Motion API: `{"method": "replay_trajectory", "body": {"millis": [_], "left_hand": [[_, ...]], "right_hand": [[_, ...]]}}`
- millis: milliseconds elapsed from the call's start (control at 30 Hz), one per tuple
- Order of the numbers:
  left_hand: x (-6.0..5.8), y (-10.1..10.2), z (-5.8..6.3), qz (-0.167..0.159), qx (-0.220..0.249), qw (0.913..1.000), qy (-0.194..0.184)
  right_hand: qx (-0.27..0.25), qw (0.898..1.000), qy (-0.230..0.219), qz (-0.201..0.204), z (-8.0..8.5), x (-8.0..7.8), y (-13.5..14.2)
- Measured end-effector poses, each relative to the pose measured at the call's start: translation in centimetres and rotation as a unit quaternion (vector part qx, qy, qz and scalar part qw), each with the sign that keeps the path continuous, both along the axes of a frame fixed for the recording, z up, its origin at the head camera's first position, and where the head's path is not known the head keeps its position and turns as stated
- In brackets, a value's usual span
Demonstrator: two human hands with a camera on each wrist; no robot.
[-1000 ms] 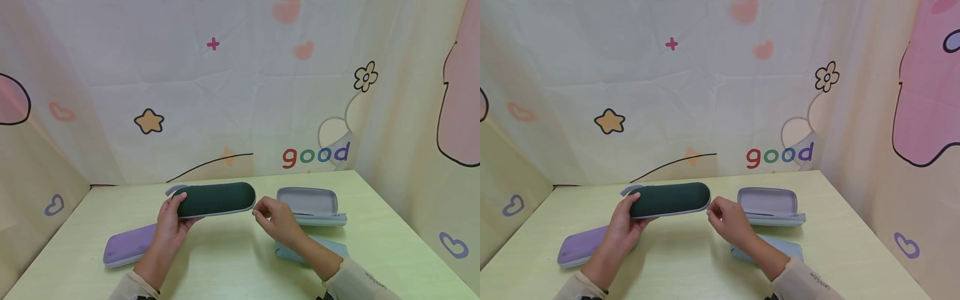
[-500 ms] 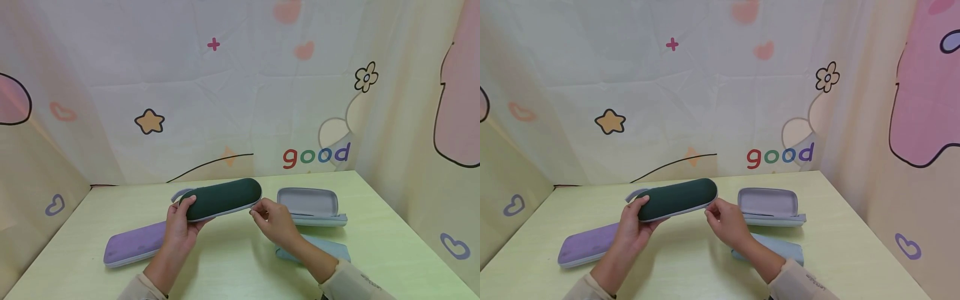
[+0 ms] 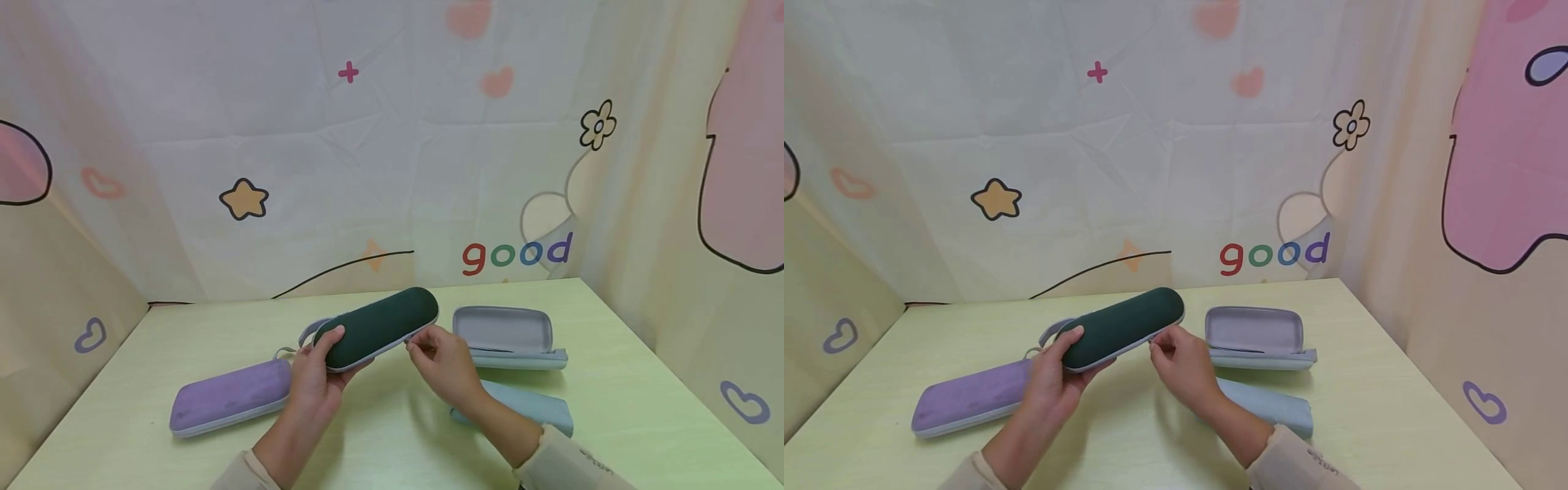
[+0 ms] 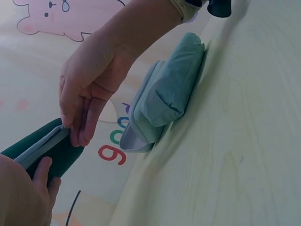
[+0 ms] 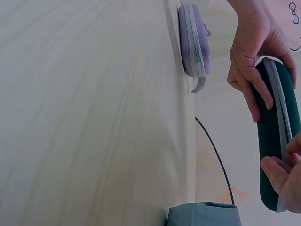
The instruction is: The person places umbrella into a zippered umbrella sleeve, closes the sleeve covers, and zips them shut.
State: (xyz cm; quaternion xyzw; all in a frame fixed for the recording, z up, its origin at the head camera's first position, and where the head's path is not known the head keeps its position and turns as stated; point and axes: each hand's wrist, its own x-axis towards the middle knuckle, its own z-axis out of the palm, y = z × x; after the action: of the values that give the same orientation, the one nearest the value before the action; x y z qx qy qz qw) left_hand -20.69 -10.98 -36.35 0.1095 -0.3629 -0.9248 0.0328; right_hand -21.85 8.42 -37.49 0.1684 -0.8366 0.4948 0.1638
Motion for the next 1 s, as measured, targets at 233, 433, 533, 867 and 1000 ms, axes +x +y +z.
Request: {"method": "replay_trajectory", "body": {"millis": [233, 433, 533, 867, 1000], "left_hand": [[0.2, 0.2, -0.3, -0.027, -0.049, 0.9981, 0.026], [0.3, 0.0, -0.5, -0.087, -0.094, 0.9906, 0.046], [0.4, 0.1, -0.5, -0.108, -0.114, 0.9862, 0.052], [0.9, -0.3, -1.0, -0.173, -0.11, 0.9722, 0.114], [0.9, -1.0, -1.1, -0.264, -0.051, 0.9472, 0.175]], "right_hand": [[-0.045, 0.997, -0.057, -0.027, 0.2, -0.1, 0.1], [-0.095, 0.991, -0.079, -0.045, 0.3, -0.5, 0.4], [-0.123, 0.987, -0.088, -0.046, 0.3, -0.8, 0.6], [-0.217, 0.962, -0.161, -0.043, 0.6, -1.5, 1.1], [-0.252, 0.95, -0.18, -0.048, 0.9, -1.7, 1.3]]}}
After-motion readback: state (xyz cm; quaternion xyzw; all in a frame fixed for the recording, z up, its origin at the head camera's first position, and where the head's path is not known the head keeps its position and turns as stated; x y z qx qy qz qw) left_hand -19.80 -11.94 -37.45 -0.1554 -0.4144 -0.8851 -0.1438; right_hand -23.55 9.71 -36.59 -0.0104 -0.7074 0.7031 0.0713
